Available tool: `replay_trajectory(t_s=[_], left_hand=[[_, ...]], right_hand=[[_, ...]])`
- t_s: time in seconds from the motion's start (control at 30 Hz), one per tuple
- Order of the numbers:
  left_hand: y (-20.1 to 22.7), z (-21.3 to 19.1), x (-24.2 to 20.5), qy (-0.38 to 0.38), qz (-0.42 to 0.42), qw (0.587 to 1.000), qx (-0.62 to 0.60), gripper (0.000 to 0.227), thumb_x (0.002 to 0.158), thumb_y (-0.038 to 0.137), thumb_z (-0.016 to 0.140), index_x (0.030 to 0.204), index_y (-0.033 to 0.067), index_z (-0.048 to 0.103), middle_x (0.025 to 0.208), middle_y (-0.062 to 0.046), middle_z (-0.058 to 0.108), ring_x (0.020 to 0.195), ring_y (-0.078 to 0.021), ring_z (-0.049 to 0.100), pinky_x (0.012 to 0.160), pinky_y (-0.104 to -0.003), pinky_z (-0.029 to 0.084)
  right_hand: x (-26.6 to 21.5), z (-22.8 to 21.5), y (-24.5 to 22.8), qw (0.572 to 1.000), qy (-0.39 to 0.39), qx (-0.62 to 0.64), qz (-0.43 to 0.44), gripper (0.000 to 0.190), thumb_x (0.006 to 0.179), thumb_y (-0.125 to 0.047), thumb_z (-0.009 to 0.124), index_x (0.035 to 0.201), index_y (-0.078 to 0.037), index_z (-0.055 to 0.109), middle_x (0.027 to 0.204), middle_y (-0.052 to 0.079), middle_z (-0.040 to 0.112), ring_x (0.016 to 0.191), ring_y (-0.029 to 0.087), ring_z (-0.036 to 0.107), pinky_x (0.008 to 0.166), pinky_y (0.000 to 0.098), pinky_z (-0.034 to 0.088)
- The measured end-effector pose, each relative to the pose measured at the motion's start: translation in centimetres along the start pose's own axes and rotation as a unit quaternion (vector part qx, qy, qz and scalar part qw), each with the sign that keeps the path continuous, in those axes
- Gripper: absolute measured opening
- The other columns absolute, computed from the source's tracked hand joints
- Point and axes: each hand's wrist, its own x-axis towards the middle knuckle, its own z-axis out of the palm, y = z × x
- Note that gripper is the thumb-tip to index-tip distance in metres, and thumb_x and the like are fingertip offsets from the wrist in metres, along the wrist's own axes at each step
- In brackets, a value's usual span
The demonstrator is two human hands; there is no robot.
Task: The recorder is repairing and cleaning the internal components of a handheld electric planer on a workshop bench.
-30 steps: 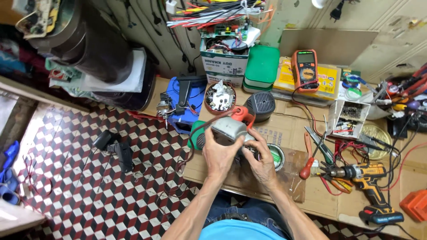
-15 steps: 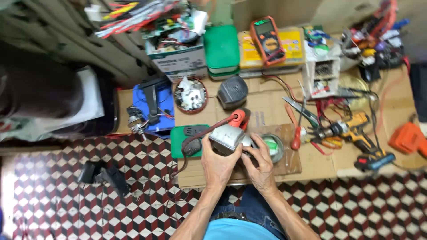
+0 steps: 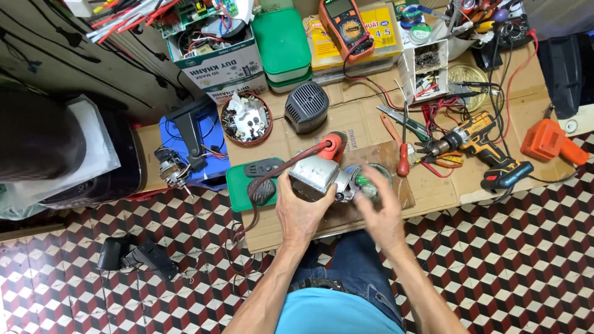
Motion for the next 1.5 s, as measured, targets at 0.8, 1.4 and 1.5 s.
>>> replay_trajectory(t_s=[0.8,1.4,1.5], left_hand=[[-0.2,1.4,-7.0,0.085,-0.031,0.996,-0.027,0.096,0.074,0.032,0.089,0.147,-0.0041,0.041,0.141,-0.026,0.054,0.131,-0.0370,0.055,0.108,-0.042,0.045],[1.7,6.5,-10.3,0.244,-0.213,0.912,-0.252,0.037,0.092,0.013,0.071,0.126,-0.0001,0.064,0.120,-0.016,0.071,0.111,-0.0243,0.073,0.090,-0.030,0.059],[2.4,6.4,-9.5,0.255,-0.218,0.915,-0.223,0.037,0.090,0.013,0.073,0.122,-0.0012,0.066,0.115,-0.014,0.069,0.106,-0.0235,0.074,0.085,-0.030,0.060]], right_hand=[[13.2,-0.1,2.8,0.940,-0.311,-0.096,-0.100,0.023,0.078,-0.009,0.079,0.097,-0.005,0.066,0.083,0.009,0.068,0.077,0.019,0.065,0.070,0.0344,0.052],[12.6,0.2,0.6,0.941,-0.300,-0.119,-0.103,0.016,0.085,-0.012,0.075,0.094,-0.003,0.065,0.087,0.014,0.069,0.076,0.022,0.065,0.070,0.0369,0.051],[12.5,0.4,0.4,0.940,-0.301,-0.116,-0.115,0.016,0.085,-0.012,0.074,0.093,-0.002,0.064,0.085,0.015,0.067,0.075,0.024,0.064,0.070,0.0380,0.051]])
